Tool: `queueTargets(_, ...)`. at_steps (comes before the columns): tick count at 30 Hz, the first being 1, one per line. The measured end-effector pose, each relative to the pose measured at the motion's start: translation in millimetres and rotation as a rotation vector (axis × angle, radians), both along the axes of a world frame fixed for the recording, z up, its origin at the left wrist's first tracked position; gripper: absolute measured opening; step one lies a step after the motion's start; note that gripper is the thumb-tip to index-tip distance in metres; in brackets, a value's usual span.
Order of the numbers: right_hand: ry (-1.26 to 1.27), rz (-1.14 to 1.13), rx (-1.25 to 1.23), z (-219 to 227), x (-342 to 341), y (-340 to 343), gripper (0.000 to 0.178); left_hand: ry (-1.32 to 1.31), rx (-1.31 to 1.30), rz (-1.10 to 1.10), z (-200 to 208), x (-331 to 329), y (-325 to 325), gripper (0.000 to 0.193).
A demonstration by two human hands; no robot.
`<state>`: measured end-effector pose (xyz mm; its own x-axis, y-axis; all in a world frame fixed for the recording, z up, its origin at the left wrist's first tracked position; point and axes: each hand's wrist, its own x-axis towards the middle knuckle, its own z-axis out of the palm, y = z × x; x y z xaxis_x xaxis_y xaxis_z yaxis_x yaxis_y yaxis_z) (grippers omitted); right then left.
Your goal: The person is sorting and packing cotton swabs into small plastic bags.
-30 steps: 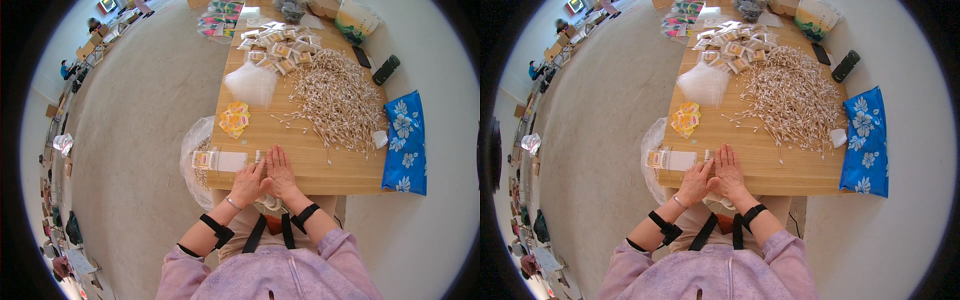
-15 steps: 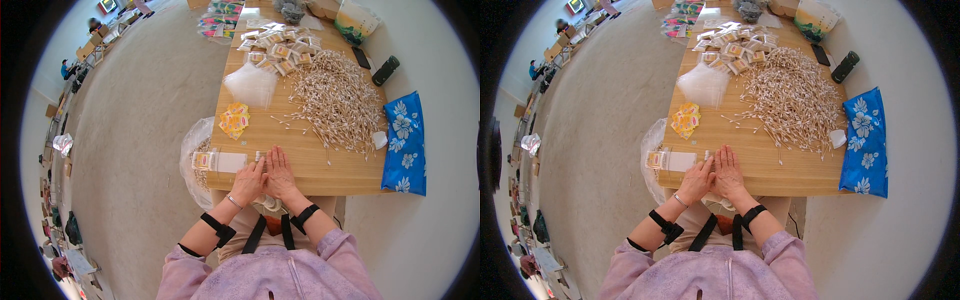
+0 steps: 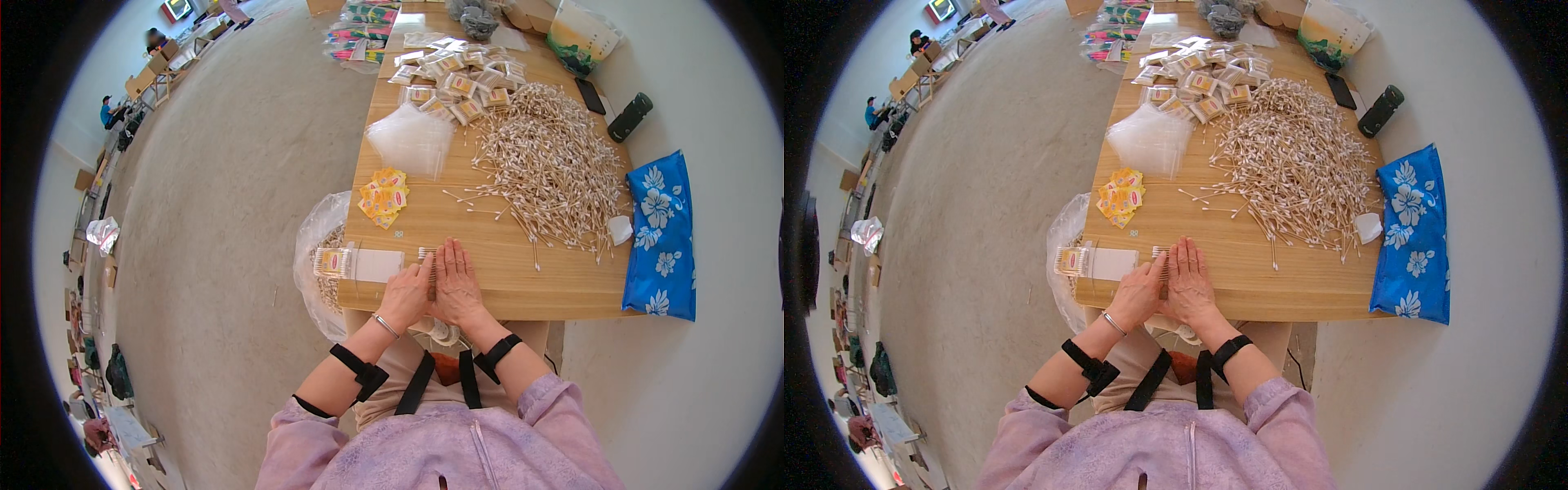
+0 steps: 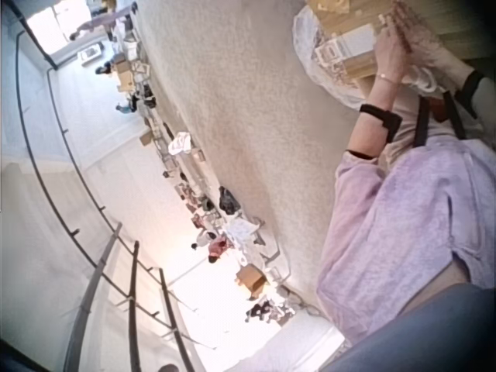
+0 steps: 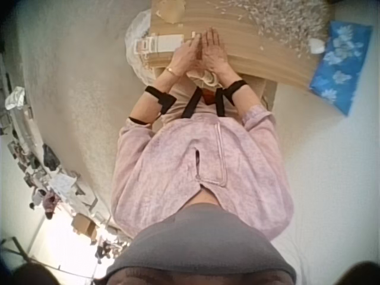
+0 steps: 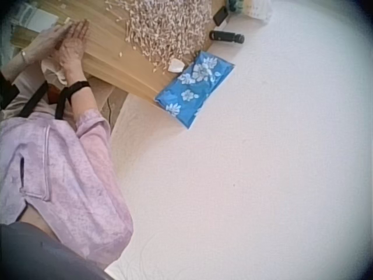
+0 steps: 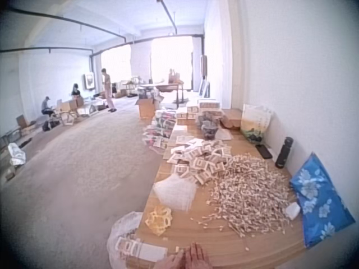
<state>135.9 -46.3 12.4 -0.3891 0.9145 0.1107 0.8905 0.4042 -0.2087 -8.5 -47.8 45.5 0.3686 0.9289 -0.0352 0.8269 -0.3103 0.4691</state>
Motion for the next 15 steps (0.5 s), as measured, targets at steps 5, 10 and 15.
queueTargets(5, 0.073, 0.003, -0.042, 2.7, 0.7, -0.1, 0.102, -0.009, 0.011, -0.027, -1.5, -0.8, 1.6, 0.071)
queueTargets(10, -0.004, -0.008, -0.010, -4.2, -0.2, 0.0, 0.104, -0.046, 0.003, 0.000, -0.2, 1.7, 6.0, 0.070)
queueTargets(15, 0.019, -0.011, -0.008, -2.2, -1.2, -0.2, 0.102, -0.028, -0.045, -0.010, 3.7, 1.7, 9.3, 0.067)
